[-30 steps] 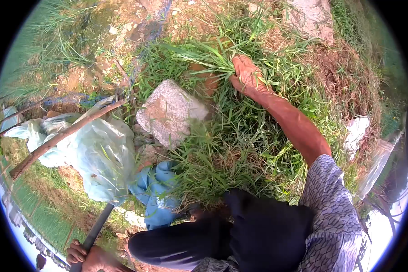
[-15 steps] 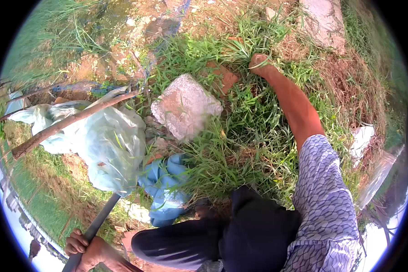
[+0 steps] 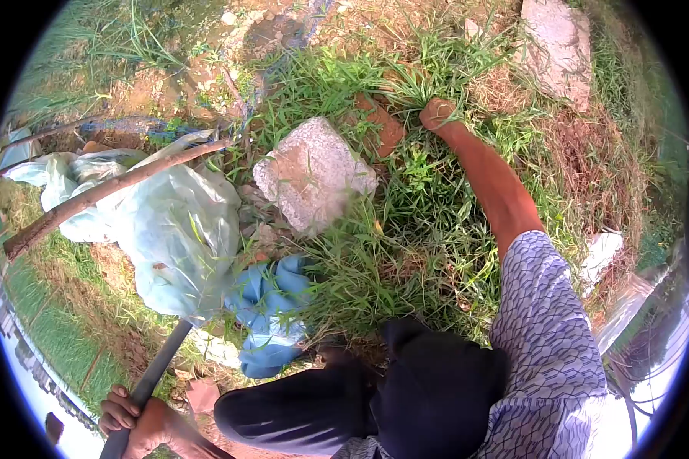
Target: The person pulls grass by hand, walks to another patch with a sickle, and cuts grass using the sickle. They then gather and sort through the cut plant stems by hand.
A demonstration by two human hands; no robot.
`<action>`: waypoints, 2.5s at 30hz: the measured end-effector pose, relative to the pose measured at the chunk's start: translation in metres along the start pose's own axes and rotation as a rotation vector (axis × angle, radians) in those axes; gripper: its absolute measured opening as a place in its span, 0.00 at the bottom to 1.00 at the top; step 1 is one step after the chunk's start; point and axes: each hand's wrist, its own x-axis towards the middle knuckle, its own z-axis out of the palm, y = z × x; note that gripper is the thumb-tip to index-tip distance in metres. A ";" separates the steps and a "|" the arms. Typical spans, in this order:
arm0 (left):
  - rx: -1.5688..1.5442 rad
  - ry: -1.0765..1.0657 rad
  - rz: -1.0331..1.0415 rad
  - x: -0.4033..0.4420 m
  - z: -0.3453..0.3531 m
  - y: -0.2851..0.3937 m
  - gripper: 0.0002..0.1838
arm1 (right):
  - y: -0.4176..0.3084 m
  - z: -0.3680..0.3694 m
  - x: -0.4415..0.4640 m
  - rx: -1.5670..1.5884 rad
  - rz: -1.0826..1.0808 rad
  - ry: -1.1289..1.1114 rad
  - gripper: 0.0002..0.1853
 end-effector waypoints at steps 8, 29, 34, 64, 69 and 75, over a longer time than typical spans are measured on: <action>-0.005 -0.014 0.021 0.009 -0.001 0.000 0.37 | -0.112 -0.075 -0.206 0.849 -0.328 -0.140 0.12; -0.022 0.095 -0.009 0.016 -0.021 0.002 0.28 | 0.066 -0.012 0.033 0.299 0.198 0.068 0.18; -0.119 -0.063 -0.033 0.029 -0.054 -0.003 0.28 | 0.062 -0.022 0.043 0.169 0.189 0.040 0.15; -0.137 -0.106 0.061 0.026 -0.017 -0.022 0.40 | -0.092 0.035 -0.163 0.794 -0.244 0.050 0.11; -0.202 -0.217 0.017 0.026 -0.021 -0.026 0.46 | 0.005 -0.119 -0.268 0.929 0.170 0.072 0.26; -0.266 -0.217 -0.047 0.032 -0.025 -0.034 0.50 | 0.151 -0.008 -0.506 0.944 0.755 0.525 0.27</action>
